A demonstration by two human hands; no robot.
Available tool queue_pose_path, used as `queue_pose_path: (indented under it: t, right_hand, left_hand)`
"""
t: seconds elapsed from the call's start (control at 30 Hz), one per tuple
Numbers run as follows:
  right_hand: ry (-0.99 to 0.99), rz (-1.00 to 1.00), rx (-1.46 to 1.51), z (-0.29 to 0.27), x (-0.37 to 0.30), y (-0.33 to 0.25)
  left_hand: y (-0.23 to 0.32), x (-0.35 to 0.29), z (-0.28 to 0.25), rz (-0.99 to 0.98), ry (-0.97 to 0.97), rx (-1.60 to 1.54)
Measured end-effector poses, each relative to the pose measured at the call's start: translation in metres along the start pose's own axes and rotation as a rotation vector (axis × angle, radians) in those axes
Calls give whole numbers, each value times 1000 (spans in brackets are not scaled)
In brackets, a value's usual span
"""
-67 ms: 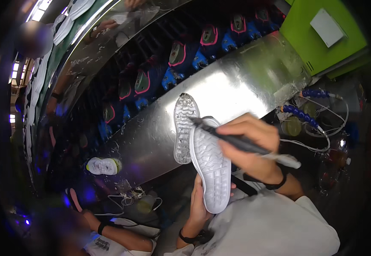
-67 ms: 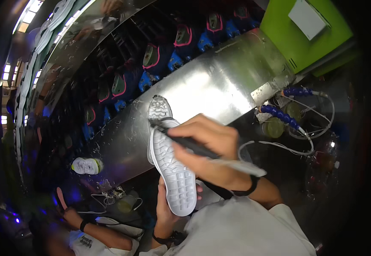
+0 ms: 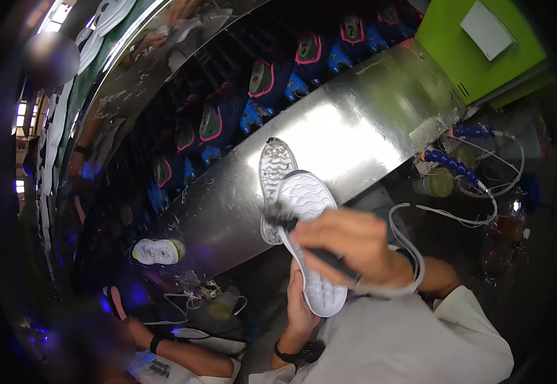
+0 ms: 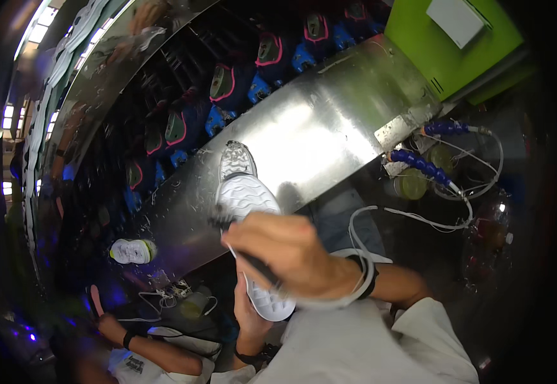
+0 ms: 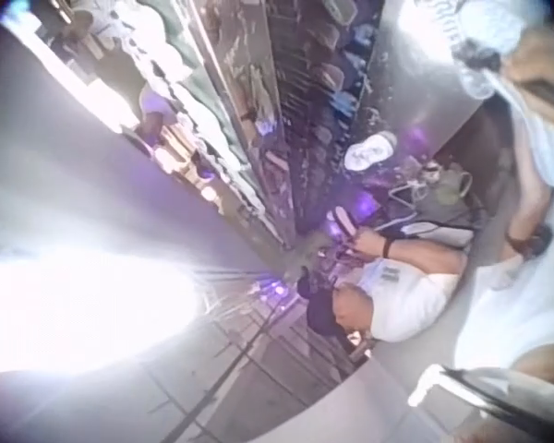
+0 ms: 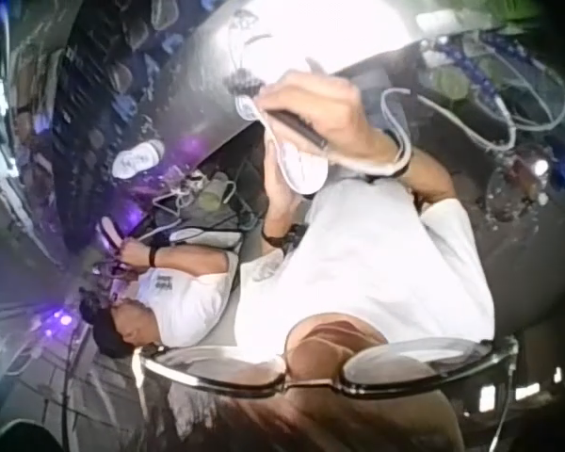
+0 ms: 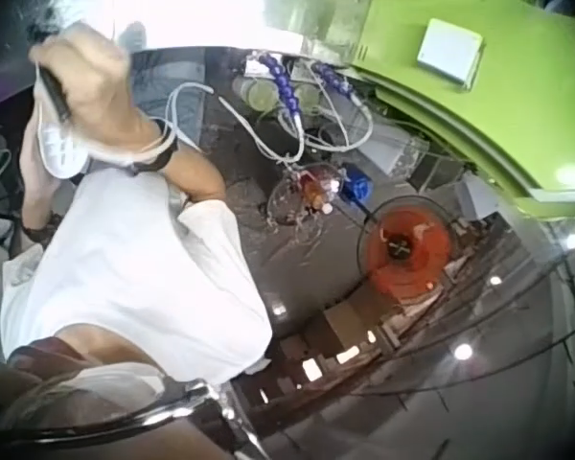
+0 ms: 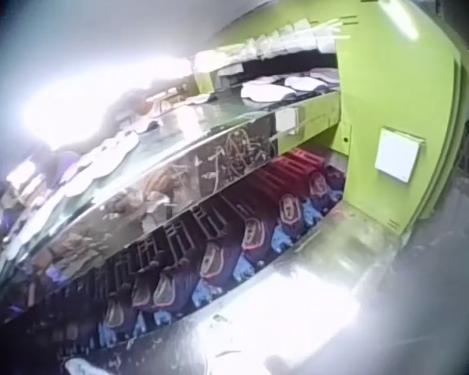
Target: The person picks up a shoe sole from a conveyor belt, applies a substance to the bottom with a brush, and places it onto a metal surface, repeating the process for several soles.
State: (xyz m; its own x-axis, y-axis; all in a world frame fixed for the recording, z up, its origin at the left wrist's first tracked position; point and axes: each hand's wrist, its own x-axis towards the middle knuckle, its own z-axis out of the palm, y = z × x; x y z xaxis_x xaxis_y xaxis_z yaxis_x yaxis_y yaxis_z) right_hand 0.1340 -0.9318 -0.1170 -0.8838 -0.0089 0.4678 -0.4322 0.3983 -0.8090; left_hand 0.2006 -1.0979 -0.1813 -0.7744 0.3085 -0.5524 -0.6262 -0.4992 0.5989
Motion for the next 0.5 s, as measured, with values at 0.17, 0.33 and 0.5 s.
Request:
queue_pose_path:
  t: [0.17, 0.33, 0.5]
  right_hand:
    - [-66, 354, 474, -13, -13, -6]
    - [-123, 51, 329, -3, -42, -25]
    - [13, 76, 9, -30, -47, -34]
  left_hand:
    - [6, 7, -28, -18, -246, -559]
    - [22, 29, 22, 73, -544, -512]
    - [20, 37, 48, -107, -483, -555]
